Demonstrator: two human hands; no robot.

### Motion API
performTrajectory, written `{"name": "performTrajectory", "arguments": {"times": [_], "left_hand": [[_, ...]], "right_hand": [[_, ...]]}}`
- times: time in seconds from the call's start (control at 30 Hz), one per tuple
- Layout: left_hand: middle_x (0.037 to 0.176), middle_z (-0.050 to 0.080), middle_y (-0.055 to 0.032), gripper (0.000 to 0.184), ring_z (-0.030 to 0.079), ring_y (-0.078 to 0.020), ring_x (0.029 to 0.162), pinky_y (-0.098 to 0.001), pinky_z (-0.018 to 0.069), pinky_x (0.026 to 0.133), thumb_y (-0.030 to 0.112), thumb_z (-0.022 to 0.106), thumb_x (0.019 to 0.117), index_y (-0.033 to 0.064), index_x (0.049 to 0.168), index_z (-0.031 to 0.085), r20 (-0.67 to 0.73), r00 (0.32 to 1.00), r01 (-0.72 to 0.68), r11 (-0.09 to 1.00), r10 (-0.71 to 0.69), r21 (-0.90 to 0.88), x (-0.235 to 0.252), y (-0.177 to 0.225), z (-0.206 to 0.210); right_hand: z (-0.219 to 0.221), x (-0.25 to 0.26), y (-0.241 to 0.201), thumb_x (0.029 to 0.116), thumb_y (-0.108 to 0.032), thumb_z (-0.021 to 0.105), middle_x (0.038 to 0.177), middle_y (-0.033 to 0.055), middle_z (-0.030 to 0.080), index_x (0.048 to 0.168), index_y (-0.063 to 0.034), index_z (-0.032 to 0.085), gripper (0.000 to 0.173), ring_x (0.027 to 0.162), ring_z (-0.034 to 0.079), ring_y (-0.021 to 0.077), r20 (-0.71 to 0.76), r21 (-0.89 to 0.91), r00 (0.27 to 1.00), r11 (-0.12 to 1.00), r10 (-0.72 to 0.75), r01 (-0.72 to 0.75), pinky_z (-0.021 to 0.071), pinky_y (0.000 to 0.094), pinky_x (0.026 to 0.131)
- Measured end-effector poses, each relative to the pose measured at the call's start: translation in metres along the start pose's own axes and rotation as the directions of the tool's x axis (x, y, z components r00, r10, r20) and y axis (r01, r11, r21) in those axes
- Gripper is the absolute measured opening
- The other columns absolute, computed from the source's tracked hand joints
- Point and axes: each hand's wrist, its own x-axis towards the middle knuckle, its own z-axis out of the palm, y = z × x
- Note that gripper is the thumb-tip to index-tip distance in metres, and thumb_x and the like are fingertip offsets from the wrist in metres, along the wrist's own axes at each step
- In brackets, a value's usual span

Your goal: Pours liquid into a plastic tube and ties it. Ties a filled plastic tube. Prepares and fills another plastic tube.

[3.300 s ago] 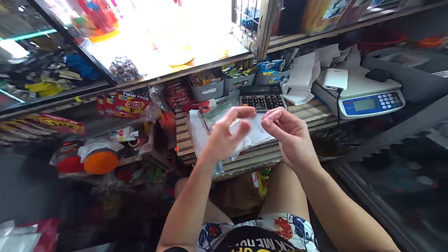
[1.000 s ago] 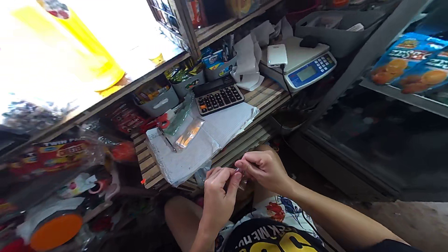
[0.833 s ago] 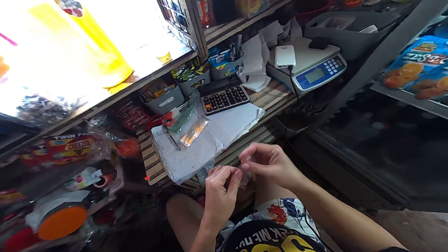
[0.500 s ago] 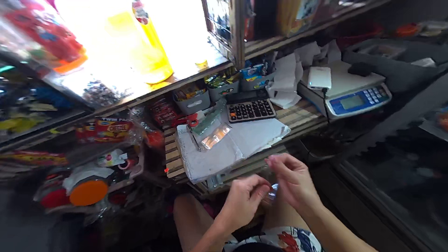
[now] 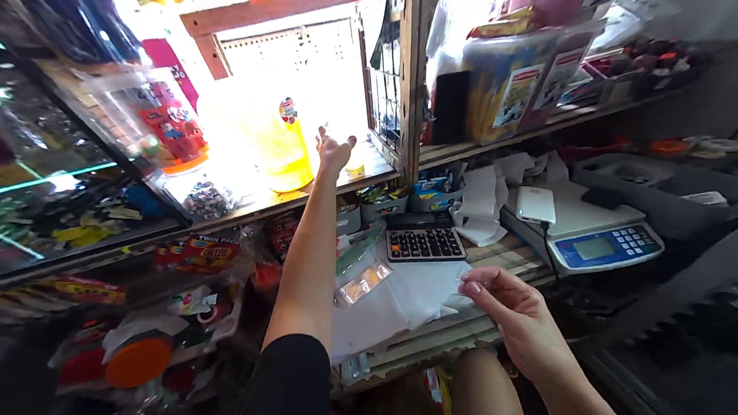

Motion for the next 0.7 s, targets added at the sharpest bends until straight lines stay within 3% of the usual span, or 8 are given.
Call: {"name": "performTrajectory", "arguments": {"times": [0.1,0.17,0.23,0.3,0.4,0.5,0.6,0.7], "left_hand": [[0.166,0.017,-0.0282,0.094,0.024,-0.0408,0.153,-0.0554,0.0261,0.122,0.022,0.068,0.0990,0.0015,0.163,0.003,0.160,0.984,0.081,0.996,-0.072,-0.046,0.016,-0.004,0.009],[0.164,0.024,-0.0289,0.090,0.030,-0.0385,0.151,-0.0530,0.0280,0.122,0.022,0.071,0.0969,-0.0033,0.161,0.013,0.152,0.985,0.089,0.995,-0.080,-0.052,0.014,-0.005,0.010],[0.157,0.036,-0.0313,0.087,0.037,-0.0407,0.146,-0.0537,0.0319,0.119,0.027,0.080,0.0901,-0.0086,0.154,0.033,0.101,0.994,0.051,0.999,-0.049,-0.014,-0.001,0.000,0.006],[0.146,0.047,-0.0328,0.081,0.050,-0.0430,0.133,-0.0558,0.0437,0.109,0.031,0.085,0.0835,-0.0085,0.145,0.048,0.058,0.992,-0.111,0.994,0.111,-0.006,-0.028,0.003,-0.001],[0.134,0.056,-0.0240,0.072,0.061,-0.0306,0.118,-0.0465,0.0536,0.099,0.036,0.084,0.0837,-0.0028,0.138,0.056,0.095,0.953,-0.290,0.957,0.289,0.003,-0.092,0.012,-0.015],[0.125,0.066,-0.0173,0.069,0.065,-0.0239,0.114,-0.0442,0.0535,0.099,0.039,0.082,0.0832,-0.0005,0.135,0.060,0.155,0.891,-0.447,0.886,0.427,0.123,-0.163,0.019,-0.029],[0.116,0.069,-0.0100,0.065,0.063,-0.0264,0.106,-0.0501,0.0465,0.093,0.037,0.083,0.0795,0.0080,0.135,0.065,0.200,0.815,-0.579,0.754,0.543,0.309,-0.219,0.021,-0.043],[0.116,0.068,-0.0079,0.060,0.060,-0.0264,0.102,-0.0474,0.0412,0.096,0.034,0.081,0.0821,0.0128,0.136,0.067,0.224,0.767,-0.628,0.631,0.601,0.455,-0.252,0.021,-0.058]], "right_hand": [[0.000,0.004,-0.001,0.0975,-0.013,0.064,0.096,-0.0006,0.074,0.105,-0.0098,0.074,0.013,0.090,0.071,0.0092,-0.006,0.019,1.000,1.000,0.021,-0.021,0.0595,0.0248,0.085],[-0.001,0.007,-0.002,0.0960,-0.012,0.065,0.097,-0.0005,0.074,0.106,-0.0088,0.074,0.014,0.089,0.071,0.0091,-0.016,0.015,1.000,1.000,0.016,-0.016,0.0593,0.0243,0.084],[-0.002,0.011,-0.004,0.0935,-0.011,0.069,0.092,-0.0017,0.075,0.110,-0.0063,0.074,0.018,0.083,0.070,0.0069,-0.033,-0.030,0.999,1.000,-0.010,0.009,0.0592,0.0223,0.079],[-0.001,0.014,-0.007,0.0942,-0.010,0.069,0.091,-0.0019,0.075,0.108,-0.0045,0.075,0.016,0.080,0.070,0.0063,-0.041,-0.068,0.999,0.997,-0.032,0.029,0.0596,0.0219,0.077],[0.001,0.015,-0.012,0.0992,-0.008,0.063,0.093,0.0022,0.077,0.105,-0.0027,0.076,0.015,0.087,0.074,0.0115,-0.038,-0.082,0.998,0.996,-0.042,0.039,0.0617,0.0274,0.085],[0.007,0.011,-0.014,0.0991,-0.007,0.062,0.096,0.0063,0.077,0.109,-0.0012,0.075,0.017,0.089,0.075,0.0157,-0.033,-0.116,0.997,0.991,-0.067,0.062,0.0626,0.0309,0.088],[0.014,0.004,-0.014,0.0950,-0.010,0.071,0.092,0.0039,0.077,0.108,-0.0044,0.075,0.015,0.084,0.074,0.0137,-0.040,-0.187,0.983,0.968,-0.179,0.169,0.0630,0.0298,0.082],[0.020,-0.004,-0.015,0.0897,-0.008,0.076,0.093,-0.0004,0.076,0.107,-0.0093,0.074,0.018,0.081,0.072,0.0104,-0.069,-0.261,0.953,0.927,-0.297,0.270,0.0631,0.0284,0.078]]}}
